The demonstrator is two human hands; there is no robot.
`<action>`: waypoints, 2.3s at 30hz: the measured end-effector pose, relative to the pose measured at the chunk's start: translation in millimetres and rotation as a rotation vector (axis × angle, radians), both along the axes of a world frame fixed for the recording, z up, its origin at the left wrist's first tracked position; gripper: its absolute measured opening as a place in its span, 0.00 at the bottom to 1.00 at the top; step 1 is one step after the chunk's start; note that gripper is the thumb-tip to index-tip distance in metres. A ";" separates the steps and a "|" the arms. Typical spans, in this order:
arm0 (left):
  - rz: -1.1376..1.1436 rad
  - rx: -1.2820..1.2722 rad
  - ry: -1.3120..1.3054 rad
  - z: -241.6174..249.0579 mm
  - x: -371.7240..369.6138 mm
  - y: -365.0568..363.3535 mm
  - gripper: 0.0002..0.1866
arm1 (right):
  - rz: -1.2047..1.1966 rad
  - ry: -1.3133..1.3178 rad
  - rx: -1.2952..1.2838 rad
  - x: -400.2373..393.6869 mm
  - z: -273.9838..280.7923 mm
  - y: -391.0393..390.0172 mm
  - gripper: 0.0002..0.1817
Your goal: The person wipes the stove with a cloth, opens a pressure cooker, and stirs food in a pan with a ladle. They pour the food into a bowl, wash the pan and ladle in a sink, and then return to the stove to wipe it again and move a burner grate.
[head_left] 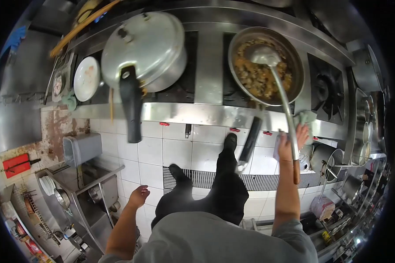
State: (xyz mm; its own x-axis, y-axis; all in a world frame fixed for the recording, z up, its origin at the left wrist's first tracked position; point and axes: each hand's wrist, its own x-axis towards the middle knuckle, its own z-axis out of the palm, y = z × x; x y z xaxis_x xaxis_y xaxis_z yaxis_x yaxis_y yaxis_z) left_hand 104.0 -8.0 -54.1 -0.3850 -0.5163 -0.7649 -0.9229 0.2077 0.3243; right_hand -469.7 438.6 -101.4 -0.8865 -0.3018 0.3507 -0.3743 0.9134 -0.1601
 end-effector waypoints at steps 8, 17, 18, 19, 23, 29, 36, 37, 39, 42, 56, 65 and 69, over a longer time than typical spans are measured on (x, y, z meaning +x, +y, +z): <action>0.248 -0.087 0.075 8.5 165.0 1.2 0.24 | 0.326 -0.348 -0.011 164.1 32.2 -306.3 0.54; 0.037 -0.120 -0.007 -30.0 365.1 37.5 0.23 | 0.876 -0.362 -0.014 261.1 51.2 -517.0 0.51; 0.102 -0.094 -0.034 -24.7 353.8 34.5 0.23 | 0.897 -0.347 -0.017 258.7 52.8 -514.9 0.50; 0.164 -0.070 -0.060 -19.6 342.2 36.2 0.23 | 0.932 -0.356 -0.063 251.6 57.1 -504.3 0.47; 0.073 -0.093 -0.049 -16.0 280.1 2.7 0.22 | 0.808 -0.200 -0.079 203.4 20.9 -414.1 0.40; 0.229 -0.312 0.414 62.1 2.7 -68.5 0.11 | 0.404 -0.201 -0.225 83.4 7.4 -186.1 0.38; -0.288 -0.734 0.885 281.3 -400.3 -136.5 0.17 | 0.234 0.066 0.183 -39.2 -21.5 38.4 0.37; -0.335 -0.742 0.844 291.4 -437.8 -141.4 0.18 | 0.182 -0.068 0.082 -43.7 5.8 45.6 0.39; -0.460 -0.785 0.669 305.8 -491.6 -147.4 0.20 | 0.150 -0.115 0.095 -60.9 29.6 71.3 0.41; -0.560 -0.793 0.456 303.3 -521.8 -161.9 0.20 | 0.151 -0.202 0.159 -79.3 56.1 100.3 0.43; -0.129 -0.755 0.922 381.6 -485.0 -217.6 0.18 | 0.165 -0.377 0.215 -87.9 100.9 107.9 0.49; 0.110 -0.842 0.346 195.2 -214.2 -288.4 0.21 | -0.067 -0.200 -0.679 -34.6 198.9 22.4 0.35; 0.224 -0.767 0.271 111.6 -181.0 -308.0 0.18 | 0.167 -0.422 -0.991 63.8 267.7 -139.4 0.24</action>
